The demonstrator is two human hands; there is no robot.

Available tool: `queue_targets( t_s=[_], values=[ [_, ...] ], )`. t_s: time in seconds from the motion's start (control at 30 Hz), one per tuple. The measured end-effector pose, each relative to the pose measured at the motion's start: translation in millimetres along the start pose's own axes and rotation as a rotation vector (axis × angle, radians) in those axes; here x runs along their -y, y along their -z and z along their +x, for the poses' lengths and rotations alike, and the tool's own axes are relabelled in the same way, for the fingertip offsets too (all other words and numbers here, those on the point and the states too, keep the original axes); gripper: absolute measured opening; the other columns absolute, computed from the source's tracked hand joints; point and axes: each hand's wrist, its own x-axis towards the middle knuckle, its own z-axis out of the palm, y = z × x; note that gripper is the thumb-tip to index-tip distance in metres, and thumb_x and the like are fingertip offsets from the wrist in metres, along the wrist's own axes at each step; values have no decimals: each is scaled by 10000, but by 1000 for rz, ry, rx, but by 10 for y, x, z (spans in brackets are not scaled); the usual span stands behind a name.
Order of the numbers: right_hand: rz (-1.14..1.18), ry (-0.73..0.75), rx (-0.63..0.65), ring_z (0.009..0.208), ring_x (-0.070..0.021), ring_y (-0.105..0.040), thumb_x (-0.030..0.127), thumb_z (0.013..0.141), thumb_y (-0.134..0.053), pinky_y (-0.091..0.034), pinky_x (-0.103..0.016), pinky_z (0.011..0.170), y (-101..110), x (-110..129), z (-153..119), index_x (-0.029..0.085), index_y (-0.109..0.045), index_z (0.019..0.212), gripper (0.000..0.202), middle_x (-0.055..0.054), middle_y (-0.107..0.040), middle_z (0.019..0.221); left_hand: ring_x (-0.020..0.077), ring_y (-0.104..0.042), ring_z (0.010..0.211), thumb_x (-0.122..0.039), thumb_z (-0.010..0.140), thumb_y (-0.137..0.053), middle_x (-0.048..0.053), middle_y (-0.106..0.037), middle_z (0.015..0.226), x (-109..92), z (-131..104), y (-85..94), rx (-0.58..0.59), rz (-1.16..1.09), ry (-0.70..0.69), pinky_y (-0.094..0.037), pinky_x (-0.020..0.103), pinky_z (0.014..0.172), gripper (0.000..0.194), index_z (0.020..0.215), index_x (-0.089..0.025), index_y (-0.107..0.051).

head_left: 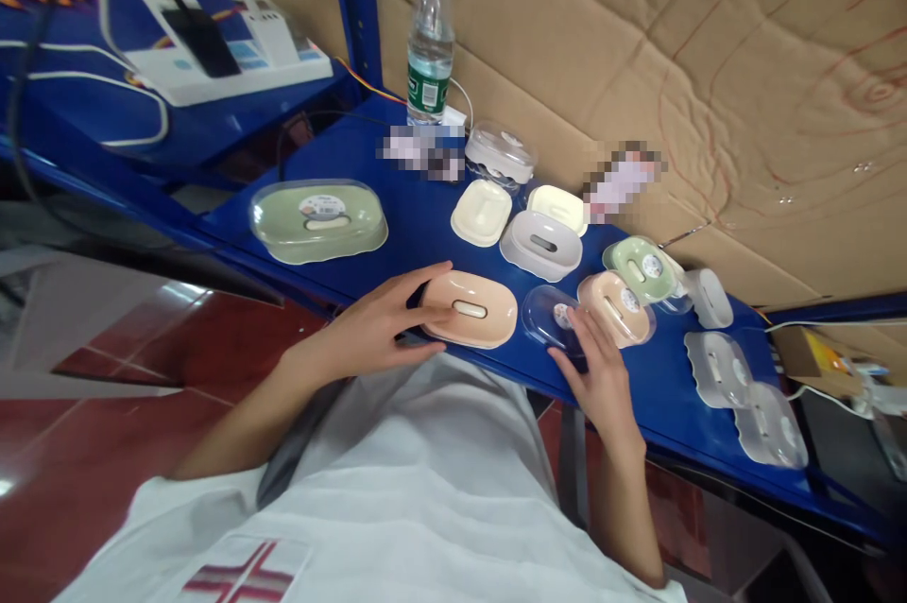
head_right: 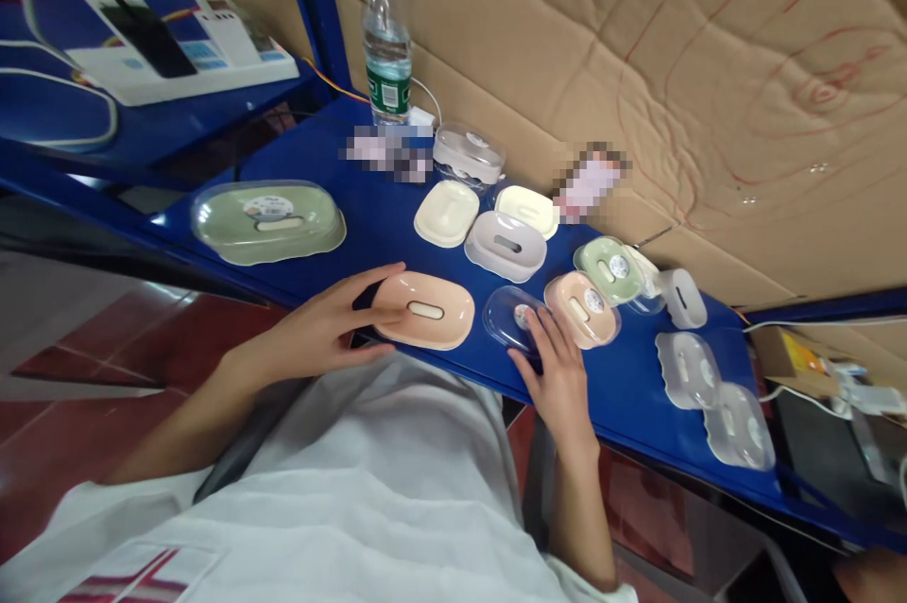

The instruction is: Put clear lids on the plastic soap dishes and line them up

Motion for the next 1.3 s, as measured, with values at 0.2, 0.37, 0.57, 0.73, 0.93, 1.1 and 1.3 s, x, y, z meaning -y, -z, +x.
queue_targets(
  t_s=[0.2,0.37,0.57,0.73,0.93,1.1,1.3],
  values=[
    [232,11,-162,1446,-283,-642,330,1114,-625,-559,-511,1203,-31,320,105,342,-581,1604,492,-84,-684,1543,332,-517,1560,-476,1013,-755,114,-432,1746,-117,73,-110,14,-151,110,-500,512,1274,660,1614,-334,-520],
    [122,343,-46,1550,-336,-534,322,1095,-665,-521,-560,1220,-178,836,330,324,-565,1621,535,-110,-639,1594,345,-523,1550,-553,1014,-739,144,-357,1781,-72,61,-216,-49,-128,90,-526,529,1248,767,1674,-330,-420],
    [165,463,45,1652,-328,-391,333,1101,-658,-384,-647,1330,-207,681,377,354,-587,1593,497,-89,-611,1622,315,-556,1514,-589,1026,-707,118,-502,1669,-41,23,-165,-8,-144,104,-529,481,1243,588,1539,-323,-600],
    [325,437,50,1708,-331,-261,306,1082,-686,-394,-636,1341,-299,628,266,359,-530,1639,581,-91,-522,1687,300,-612,1453,-625,1005,-720,98,-544,1619,-93,42,-139,58,-187,123,-562,450,1205,576,1504,-352,-636],
    [249,342,-124,1620,-366,-446,322,1046,-742,-506,-631,1267,-211,519,48,359,-506,1658,657,-108,-565,1652,363,-459,1604,-726,1000,-656,128,-358,1791,-101,25,-129,98,-109,164,-547,509,1216,841,1693,-330,-390],
    [-35,-43,-501,1448,-384,-635,343,1005,-782,-567,-624,1192,223,-120,-608,361,-618,1574,593,-110,-648,1557,319,-572,1516,-660,1073,-570,72,-461,1738,-97,39,-101,152,-71,165,-590,439,1158,610,1603,-359,-541],
    [-440,-403,-632,1375,-411,-674,507,1009,-748,-565,-626,1156,390,-794,-1234,274,-743,1417,470,-161,-714,1462,314,-664,1394,-663,1074,-549,62,-615,1610,-84,85,-176,144,15,102,-569,468,1180,508,1417,-334,-728]
  ],
)
